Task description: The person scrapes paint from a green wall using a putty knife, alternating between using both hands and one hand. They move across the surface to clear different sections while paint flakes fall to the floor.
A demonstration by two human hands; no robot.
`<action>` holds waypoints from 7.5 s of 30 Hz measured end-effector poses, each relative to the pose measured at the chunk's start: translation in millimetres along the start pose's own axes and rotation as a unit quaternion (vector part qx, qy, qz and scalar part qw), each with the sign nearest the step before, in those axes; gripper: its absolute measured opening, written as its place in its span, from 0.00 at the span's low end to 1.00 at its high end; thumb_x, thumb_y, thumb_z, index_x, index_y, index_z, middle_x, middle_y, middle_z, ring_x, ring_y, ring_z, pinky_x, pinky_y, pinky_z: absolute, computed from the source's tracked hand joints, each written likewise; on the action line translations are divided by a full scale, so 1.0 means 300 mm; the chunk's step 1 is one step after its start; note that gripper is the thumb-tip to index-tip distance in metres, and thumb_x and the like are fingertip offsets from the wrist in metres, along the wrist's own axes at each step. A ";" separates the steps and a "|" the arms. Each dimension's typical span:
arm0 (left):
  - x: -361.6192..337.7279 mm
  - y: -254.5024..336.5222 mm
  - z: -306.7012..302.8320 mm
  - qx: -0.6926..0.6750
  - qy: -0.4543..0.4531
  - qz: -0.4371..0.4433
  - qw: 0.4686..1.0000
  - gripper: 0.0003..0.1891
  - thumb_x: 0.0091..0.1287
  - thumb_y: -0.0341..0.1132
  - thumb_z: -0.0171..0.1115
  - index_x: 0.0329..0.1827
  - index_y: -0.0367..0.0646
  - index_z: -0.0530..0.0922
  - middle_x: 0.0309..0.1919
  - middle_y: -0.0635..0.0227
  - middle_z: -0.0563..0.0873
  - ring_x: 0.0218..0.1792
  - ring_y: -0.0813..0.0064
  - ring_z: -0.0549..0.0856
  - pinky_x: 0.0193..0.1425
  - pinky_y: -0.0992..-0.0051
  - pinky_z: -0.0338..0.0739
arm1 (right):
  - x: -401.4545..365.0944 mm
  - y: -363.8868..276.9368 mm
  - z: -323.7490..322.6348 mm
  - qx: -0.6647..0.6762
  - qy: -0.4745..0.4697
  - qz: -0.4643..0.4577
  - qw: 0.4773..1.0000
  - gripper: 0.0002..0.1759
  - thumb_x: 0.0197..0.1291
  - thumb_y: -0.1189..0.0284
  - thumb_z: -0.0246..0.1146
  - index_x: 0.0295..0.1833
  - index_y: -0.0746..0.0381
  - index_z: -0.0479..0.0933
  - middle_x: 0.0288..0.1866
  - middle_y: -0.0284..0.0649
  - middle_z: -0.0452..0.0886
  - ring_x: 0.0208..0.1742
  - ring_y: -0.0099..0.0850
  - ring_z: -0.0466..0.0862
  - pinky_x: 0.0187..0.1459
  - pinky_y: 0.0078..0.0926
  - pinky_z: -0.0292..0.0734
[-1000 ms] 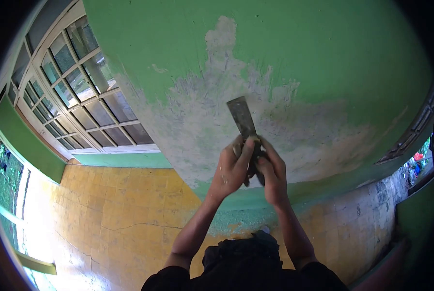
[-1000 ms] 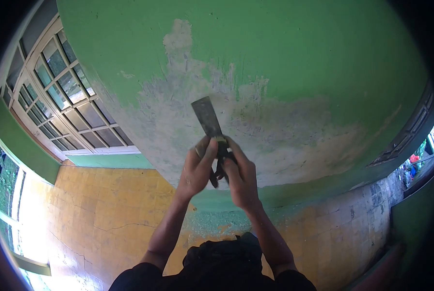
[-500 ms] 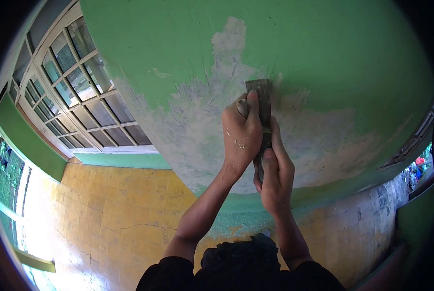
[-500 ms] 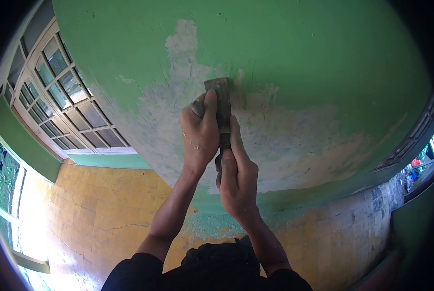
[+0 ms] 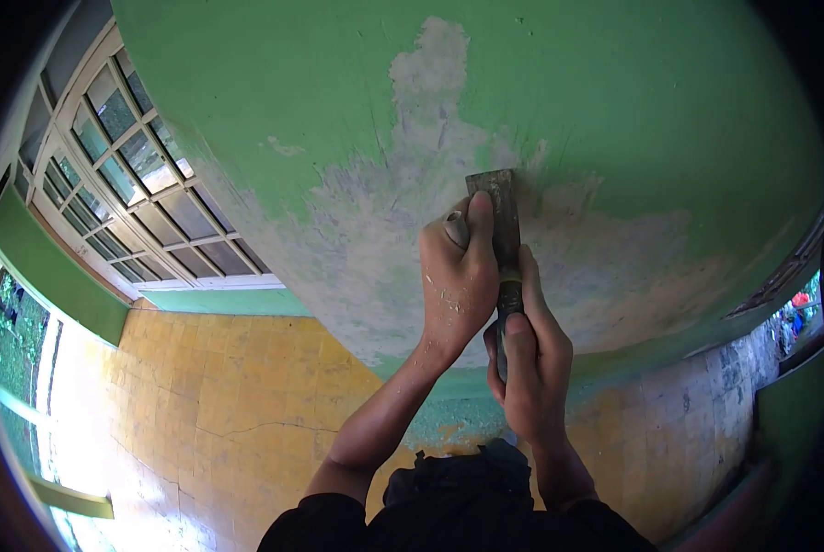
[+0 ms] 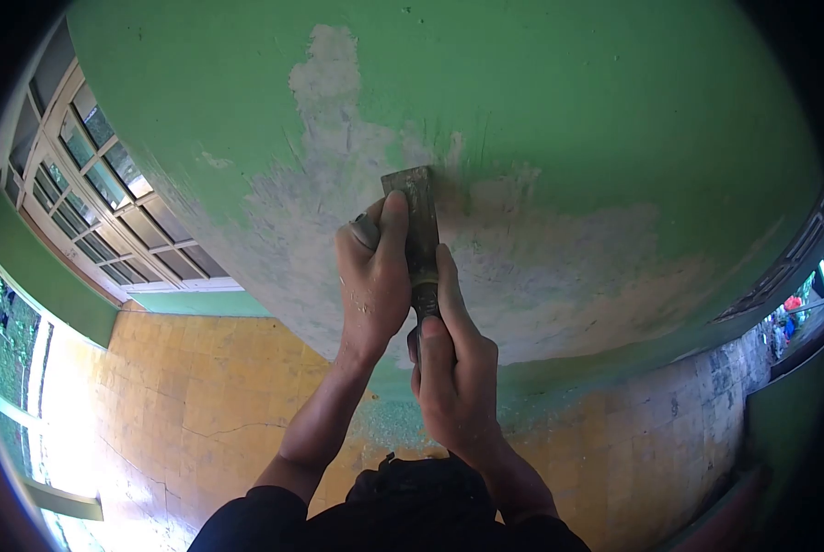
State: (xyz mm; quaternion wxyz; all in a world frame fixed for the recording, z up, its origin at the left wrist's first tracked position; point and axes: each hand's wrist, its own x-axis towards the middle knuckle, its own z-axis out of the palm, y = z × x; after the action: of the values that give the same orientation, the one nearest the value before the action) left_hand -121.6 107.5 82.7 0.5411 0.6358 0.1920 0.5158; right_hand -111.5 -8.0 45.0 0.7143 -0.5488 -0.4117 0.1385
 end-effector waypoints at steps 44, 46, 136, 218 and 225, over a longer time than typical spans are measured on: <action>-0.102 -0.123 0.131 -0.070 -0.069 -0.107 0.989 0.21 0.81 0.38 0.53 0.28 0.32 0.74 0.18 0.64 0.79 0.20 0.80 0.76 0.24 0.71 0.70 | -0.008 0.046 -0.155 -0.040 -0.008 0.083 0.996 0.31 0.79 0.76 0.44 0.84 0.68 0.52 0.27 0.36 0.77 0.24 0.16 0.71 0.29 0.20 0.68; -0.083 -0.099 0.137 -0.089 -0.066 -0.095 0.989 0.21 0.81 0.38 0.53 0.28 0.33 0.74 0.18 0.64 0.80 0.19 0.79 0.76 0.23 0.70 0.70 | -0.013 0.068 -0.153 -0.053 -0.002 0.063 0.997 0.31 0.79 0.76 0.44 0.84 0.69 0.52 0.28 0.37 0.78 0.24 0.16 0.72 0.30 0.20 0.70; -0.053 -0.042 0.265 -0.063 -0.042 -0.069 0.995 0.22 0.80 0.38 0.54 0.25 0.35 0.70 0.18 0.75 0.69 0.25 0.85 0.65 0.25 0.72 0.60 | 0.052 -0.067 -0.276 0.068 -0.032 0.121 0.990 0.40 0.70 0.81 0.48 0.86 0.63 0.47 0.31 0.31 0.78 0.22 0.13 0.70 0.24 0.16 0.67; -1.065 -1.289 -0.564 0.366 -0.117 -0.357 0.851 0.22 0.68 0.49 0.63 0.50 0.38 0.88 0.43 0.37 0.87 0.51 0.38 0.86 0.58 0.49 0.81 | -0.887 1.169 -0.775 -0.351 -0.116 0.499 0.784 0.32 0.76 0.63 0.46 0.83 0.58 0.60 0.24 0.46 0.81 0.19 0.34 0.82 0.23 0.37 0.75; -1.162 -1.119 -0.572 0.330 -0.084 -0.317 0.885 0.19 0.68 0.46 0.64 0.40 0.35 0.85 0.36 0.38 0.84 0.45 0.36 0.84 0.46 0.47 0.80 | -0.884 1.491 -0.645 -0.261 -0.171 0.359 0.880 0.36 0.69 0.65 0.52 0.83 0.56 0.60 0.24 0.43 0.80 0.19 0.31 0.81 0.23 0.36 0.76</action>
State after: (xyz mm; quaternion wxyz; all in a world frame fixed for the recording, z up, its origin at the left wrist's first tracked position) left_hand -301.7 26.2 -391.1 0.4489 0.7238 0.4961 0.1686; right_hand -19.8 -149.0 -483.7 0.3652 -0.7931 -0.3231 0.3651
